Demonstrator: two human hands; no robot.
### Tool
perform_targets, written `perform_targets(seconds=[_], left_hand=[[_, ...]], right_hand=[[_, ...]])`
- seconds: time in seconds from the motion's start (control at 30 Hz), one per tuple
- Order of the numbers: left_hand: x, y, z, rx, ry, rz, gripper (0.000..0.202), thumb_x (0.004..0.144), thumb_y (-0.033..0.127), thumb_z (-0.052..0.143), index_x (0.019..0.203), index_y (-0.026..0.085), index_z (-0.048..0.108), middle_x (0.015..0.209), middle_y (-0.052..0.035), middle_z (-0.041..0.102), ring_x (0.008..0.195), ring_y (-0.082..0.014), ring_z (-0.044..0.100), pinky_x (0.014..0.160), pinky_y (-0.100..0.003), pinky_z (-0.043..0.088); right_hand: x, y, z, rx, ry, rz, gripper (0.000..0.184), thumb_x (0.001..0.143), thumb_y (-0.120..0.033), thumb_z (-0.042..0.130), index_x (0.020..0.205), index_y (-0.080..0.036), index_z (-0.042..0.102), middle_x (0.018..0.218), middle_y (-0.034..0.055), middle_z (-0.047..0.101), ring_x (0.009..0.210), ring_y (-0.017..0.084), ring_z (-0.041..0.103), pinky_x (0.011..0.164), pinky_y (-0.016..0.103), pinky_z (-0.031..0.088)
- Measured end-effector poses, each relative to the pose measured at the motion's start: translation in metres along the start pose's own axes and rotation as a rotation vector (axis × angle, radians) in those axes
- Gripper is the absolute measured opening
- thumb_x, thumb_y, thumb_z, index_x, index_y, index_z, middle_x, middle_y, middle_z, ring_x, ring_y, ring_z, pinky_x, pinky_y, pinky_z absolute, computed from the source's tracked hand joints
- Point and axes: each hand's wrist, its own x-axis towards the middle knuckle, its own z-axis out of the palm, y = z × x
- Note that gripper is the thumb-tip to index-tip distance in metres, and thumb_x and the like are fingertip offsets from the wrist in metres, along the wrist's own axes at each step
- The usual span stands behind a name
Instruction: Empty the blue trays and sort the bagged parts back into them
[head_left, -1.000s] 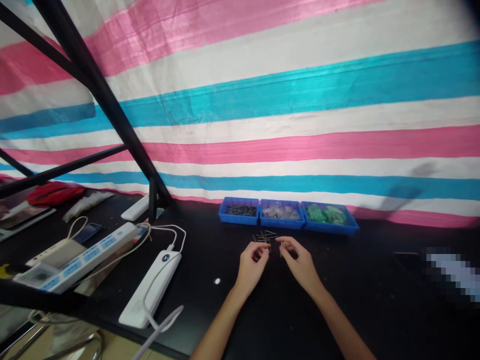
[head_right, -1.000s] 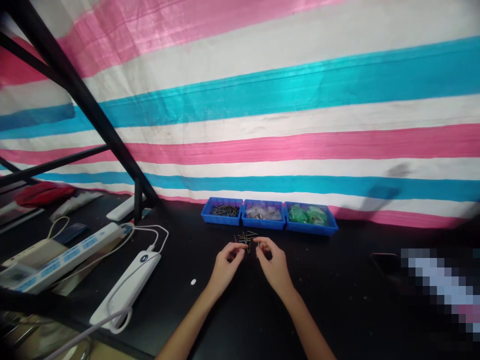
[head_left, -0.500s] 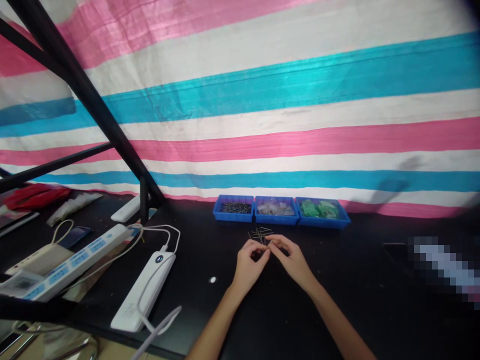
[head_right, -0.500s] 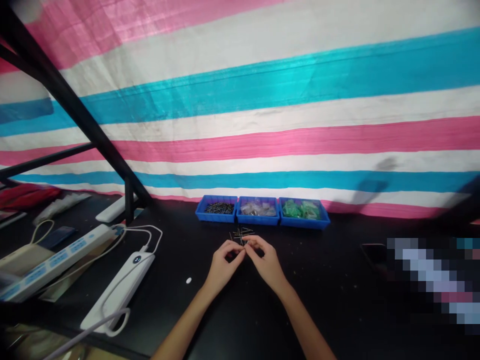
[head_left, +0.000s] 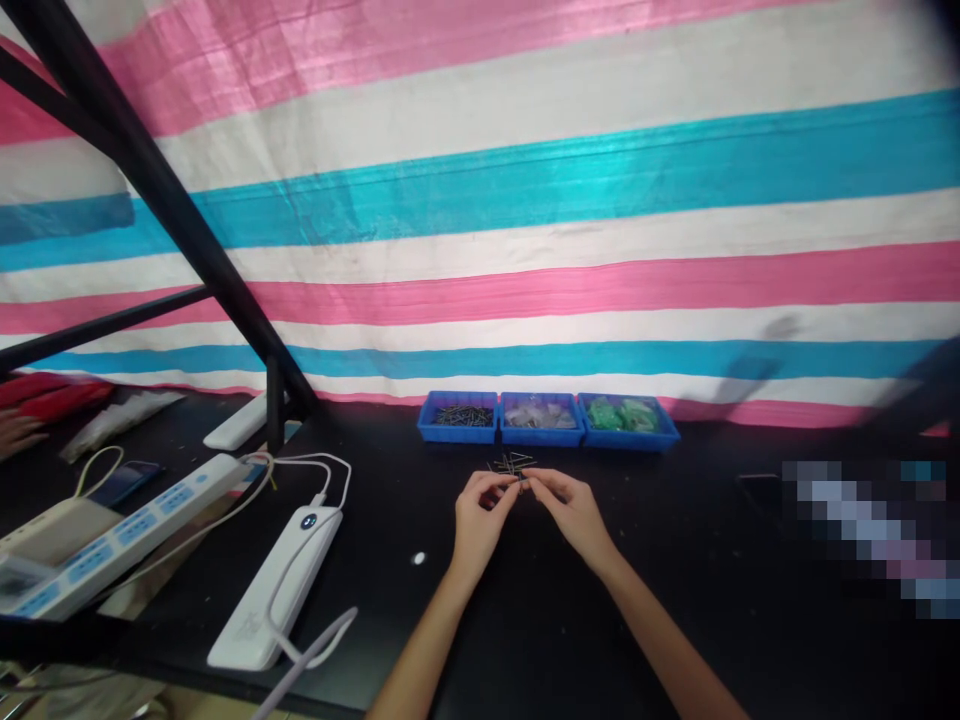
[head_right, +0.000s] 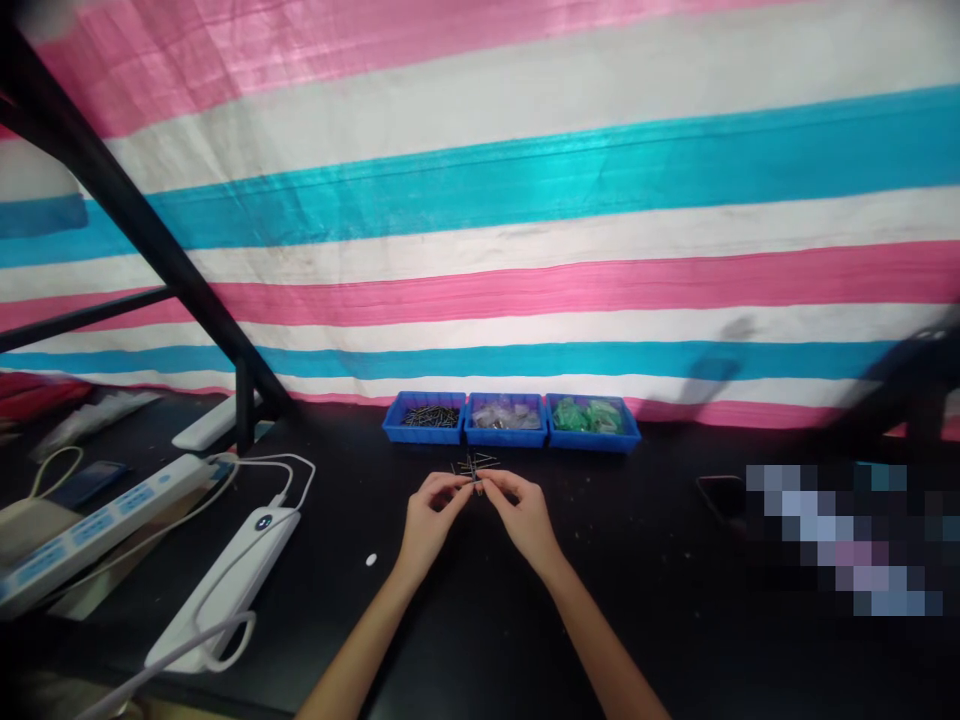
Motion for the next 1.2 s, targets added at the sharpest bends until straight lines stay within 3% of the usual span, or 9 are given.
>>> perform_targets(seconds=[0.2,0.53,0.77,0.9,1.07,1.2], left_hand=[[0.001,-0.001,-0.001,-0.044,0.009,-0.021,0.02,0.07,0.035,0.066,0.079,0.017,0.07,0.081,-0.004,0.06,0.065,-0.012,0.055,0.055,-0.023,0.042],[-0.001,0.0,0.002,-0.096,-0.015,-0.045,0.017,0.072,0.032,0.064,0.077,0.016,0.067,0.082,-0.0039,0.06,0.072,-0.0141,0.058,0.061,-0.024,0.046],[-0.001,0.007,-0.001,-0.095,0.017,-0.015,0.013,0.075,0.03,0.06,0.077,0.017,0.062,0.081,-0.0033,0.059,0.074,-0.0135,0.057,0.062,-0.023,0.044],[-0.004,0.009,0.001,-0.066,0.023,0.018,0.008,0.072,0.024,0.061,0.077,0.018,0.063,0.081,-0.0027,0.058,0.071,-0.0128,0.055,0.058,-0.022,0.041],[-0.006,0.01,0.0,-0.059,0.108,0.027,0.018,0.073,0.02,0.057,0.091,0.02,0.06,0.094,-0.0039,0.057,0.071,-0.0121,0.054,0.061,-0.024,0.042],[-0.004,0.014,-0.01,-0.106,0.2,-0.001,0.014,0.078,0.023,0.052,0.091,0.02,0.058,0.095,-0.0045,0.056,0.075,-0.0136,0.054,0.064,-0.025,0.044]], right_hand=[[-0.001,-0.003,-0.002,-0.046,0.004,-0.042,0.024,0.076,-0.034,0.058,0.089,-0.019,0.07,0.089,0.0063,0.071,0.083,0.021,0.065,0.08,0.036,0.05],[-0.01,-0.011,0.01,-0.117,-0.149,-0.077,0.022,0.078,-0.034,0.057,0.072,-0.017,0.069,0.071,0.0022,0.069,0.069,0.017,0.062,0.066,0.028,0.048],[-0.006,-0.013,0.003,0.018,-0.065,0.001,0.024,0.074,-0.038,0.061,0.083,-0.018,0.07,0.081,0.0052,0.071,0.077,0.02,0.064,0.075,0.034,0.051],[-0.003,-0.012,0.001,0.036,0.024,0.034,0.028,0.072,-0.043,0.062,0.081,-0.017,0.069,0.073,0.0043,0.069,0.069,0.017,0.062,0.069,0.031,0.051],[0.003,-0.006,0.0,0.016,0.081,0.056,0.03,0.069,-0.045,0.064,0.079,-0.017,0.07,0.07,0.0041,0.068,0.067,0.017,0.061,0.065,0.03,0.05],[0.012,-0.005,0.009,0.041,0.063,0.07,0.033,0.065,-0.046,0.068,0.078,-0.015,0.071,0.069,0.0061,0.07,0.065,0.019,0.063,0.066,0.032,0.05]])
